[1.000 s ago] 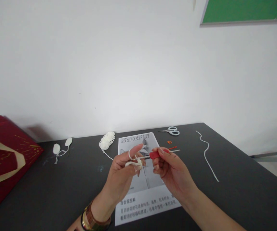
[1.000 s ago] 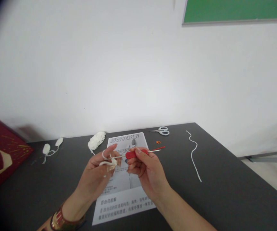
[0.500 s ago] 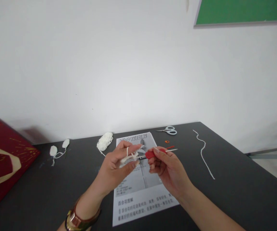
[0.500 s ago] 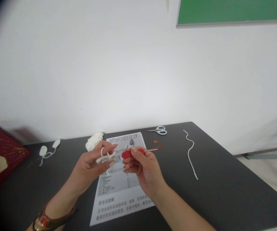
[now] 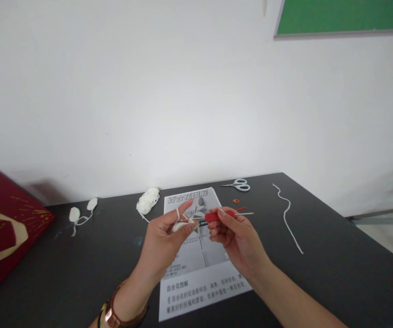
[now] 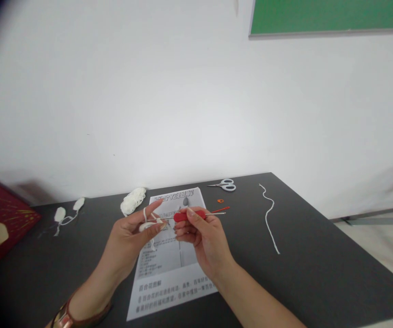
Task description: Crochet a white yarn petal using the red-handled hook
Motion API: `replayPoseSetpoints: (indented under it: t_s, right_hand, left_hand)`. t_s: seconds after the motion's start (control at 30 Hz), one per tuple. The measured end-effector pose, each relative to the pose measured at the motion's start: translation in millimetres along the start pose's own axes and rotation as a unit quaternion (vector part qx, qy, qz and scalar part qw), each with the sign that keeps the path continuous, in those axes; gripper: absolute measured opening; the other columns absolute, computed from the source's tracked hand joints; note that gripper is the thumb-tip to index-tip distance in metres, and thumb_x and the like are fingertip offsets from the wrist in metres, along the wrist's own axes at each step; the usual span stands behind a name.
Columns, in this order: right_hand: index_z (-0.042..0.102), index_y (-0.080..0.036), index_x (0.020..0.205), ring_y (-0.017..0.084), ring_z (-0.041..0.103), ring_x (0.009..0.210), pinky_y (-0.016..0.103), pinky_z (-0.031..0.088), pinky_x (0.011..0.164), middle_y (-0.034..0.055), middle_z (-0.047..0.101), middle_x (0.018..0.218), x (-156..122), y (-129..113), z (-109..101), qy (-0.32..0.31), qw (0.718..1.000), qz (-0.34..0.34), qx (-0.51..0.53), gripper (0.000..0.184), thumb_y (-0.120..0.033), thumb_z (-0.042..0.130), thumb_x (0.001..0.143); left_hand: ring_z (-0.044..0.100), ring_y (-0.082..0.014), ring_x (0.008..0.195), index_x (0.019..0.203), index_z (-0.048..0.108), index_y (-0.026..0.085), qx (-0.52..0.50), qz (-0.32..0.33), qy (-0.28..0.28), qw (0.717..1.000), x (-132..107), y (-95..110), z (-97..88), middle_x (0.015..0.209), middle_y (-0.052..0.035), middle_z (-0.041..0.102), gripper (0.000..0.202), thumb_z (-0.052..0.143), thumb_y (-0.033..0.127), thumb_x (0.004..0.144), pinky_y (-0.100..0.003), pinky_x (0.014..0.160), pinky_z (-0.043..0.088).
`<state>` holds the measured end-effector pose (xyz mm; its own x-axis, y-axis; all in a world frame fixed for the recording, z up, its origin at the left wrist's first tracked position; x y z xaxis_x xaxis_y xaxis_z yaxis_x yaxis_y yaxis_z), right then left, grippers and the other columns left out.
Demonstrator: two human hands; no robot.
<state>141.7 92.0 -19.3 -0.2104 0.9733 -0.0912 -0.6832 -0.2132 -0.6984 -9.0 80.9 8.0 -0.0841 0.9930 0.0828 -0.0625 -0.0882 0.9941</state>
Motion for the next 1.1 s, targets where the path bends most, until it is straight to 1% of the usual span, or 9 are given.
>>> replayPoseSetpoints:
  t_s: [0.23,0.37,0.43,0.57,0.63,0.7,0.9,1.0,1.1]
  right_hand:
    - [0.070,-0.014,0.080,0.010,0.064,0.051,0.020,0.055,0.054,0.0033,0.071,0.063,-0.2,-1.6,1.6,-0.003,0.999,-0.036,-0.027,0.018,-0.031,0.072,0.075]
    - [0.071,-0.018,0.084,0.014,0.066,0.058,0.027,0.057,0.059,0.0038,0.072,0.068,-11.8,-18.3,8.2,-0.007,0.964,-0.175,-0.199,0.012,-0.028,0.064,0.081]
    - [0.071,-0.021,0.094,0.018,0.068,0.068,0.030,0.057,0.064,0.0065,0.073,0.078,-23.5,-27.3,17.0,-0.043,0.892,-0.294,-0.341,0.015,-0.020,0.059,0.084]
    - [0.055,-0.023,0.126,0.025,0.064,0.096,0.039,0.054,0.079,0.0134,0.067,0.110,-48.6,-19.9,36.0,-0.206,0.679,-0.472,-0.523,0.045,-0.011,0.052,0.083]
    - [0.051,-0.023,0.130,0.026,0.064,0.097,0.040,0.054,0.080,0.0135,0.067,0.110,-52.7,-19.4,35.9,-0.234,0.634,-0.506,-0.536,0.049,-0.011,0.052,0.083]
    - [0.055,-0.025,0.127,0.024,0.064,0.092,0.038,0.055,0.077,0.0118,0.068,0.106,-50.6,-25.1,34.9,-0.231,0.657,-0.504,-0.511,0.048,-0.007,0.052,0.082]
    - [0.071,-0.028,0.098,0.016,0.066,0.073,0.029,0.055,0.063,0.0047,0.069,0.090,-28.5,-35.7,29.3,-0.153,0.861,-0.349,-0.337,0.027,-0.009,0.057,0.083]
    - [0.071,-0.025,0.094,0.015,0.065,0.065,0.028,0.054,0.058,0.0033,0.069,0.083,-24.2,-36.1,26.8,-0.141,0.905,-0.308,-0.258,0.019,-0.016,0.058,0.084]
    - [0.071,-0.024,0.093,0.015,0.065,0.063,0.029,0.053,0.057,0.0032,0.068,0.081,-21.1,-36.6,22.8,-0.141,0.919,-0.292,-0.222,0.015,-0.020,0.060,0.084]
  left_hand:
    - [0.055,-0.0140,0.070,0.107,0.070,0.024,-0.039,-0.010,0.067,0.997,-4.8,-7.8,-1.4,0.073,0.0008,0.064,0.048,0.080,0.021,0.060,-0.028,0.074,0.043]
    - [0.057,-0.0148,0.076,0.111,0.068,0.025,-0.044,-0.014,0.095,0.994,-7.0,-11.8,-0.6,0.074,0.0020,0.065,0.052,0.079,0.021,0.061,-0.029,0.080,0.042]
    - [0.058,-0.0137,0.075,0.115,0.065,0.026,-0.090,-0.044,0.093,0.991,-7.0,-16.5,2.2,0.073,0.0032,0.065,0.054,0.079,0.021,0.063,-0.028,0.080,0.043]
    - [0.059,-0.0114,0.068,0.124,0.058,0.023,-0.227,-0.134,0.011,0.965,-4.1,-22.8,12.5,0.070,0.0022,0.066,0.062,0.076,0.014,0.065,-0.028,0.077,0.044]
    - [0.058,-0.0108,0.066,0.119,0.061,0.016,-0.252,-0.174,-0.048,0.951,-2.6,-21.5,14.7,0.071,-0.0012,0.067,0.056,0.075,0.010,0.065,-0.026,0.073,0.044]
    - [0.058,-0.0102,0.065,0.113,0.065,0.012,-0.256,-0.188,-0.092,0.944,-1.0,-16.8,12.7,0.072,-0.0028,0.068,0.050,0.075,0.008,0.065,-0.024,0.072,0.043]
    - [0.060,-0.0123,0.070,0.117,0.063,0.014,-0.242,-0.183,-0.131,0.944,-1.2,-3.2,5.0,0.074,-0.0032,0.070,0.052,0.074,0.007,0.066,-0.028,0.080,0.040]
    - [0.060,-0.0147,0.075,0.119,0.061,0.018,-0.224,-0.158,-0.120,0.954,-1.8,1.2,1.0,0.075,-0.0017,0.068,0.055,0.074,0.009,0.067,-0.033,0.086,0.038]
    - [0.060,-0.0152,0.077,0.118,0.062,0.019,-0.203,-0.136,-0.113,0.963,-1.0,3.0,-3.0,0.076,-0.0010,0.067,0.053,0.074,0.010,0.068,-0.033,0.086,0.037]
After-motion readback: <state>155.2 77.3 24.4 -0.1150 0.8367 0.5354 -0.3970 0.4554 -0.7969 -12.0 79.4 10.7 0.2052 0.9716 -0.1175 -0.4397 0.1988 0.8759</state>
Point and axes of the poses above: each hand's wrist, its own x-axis towards the middle knuckle, its own z-axis out of the palm, y = z × x, the point moved 7 cm from there along x, towards the middle knuckle
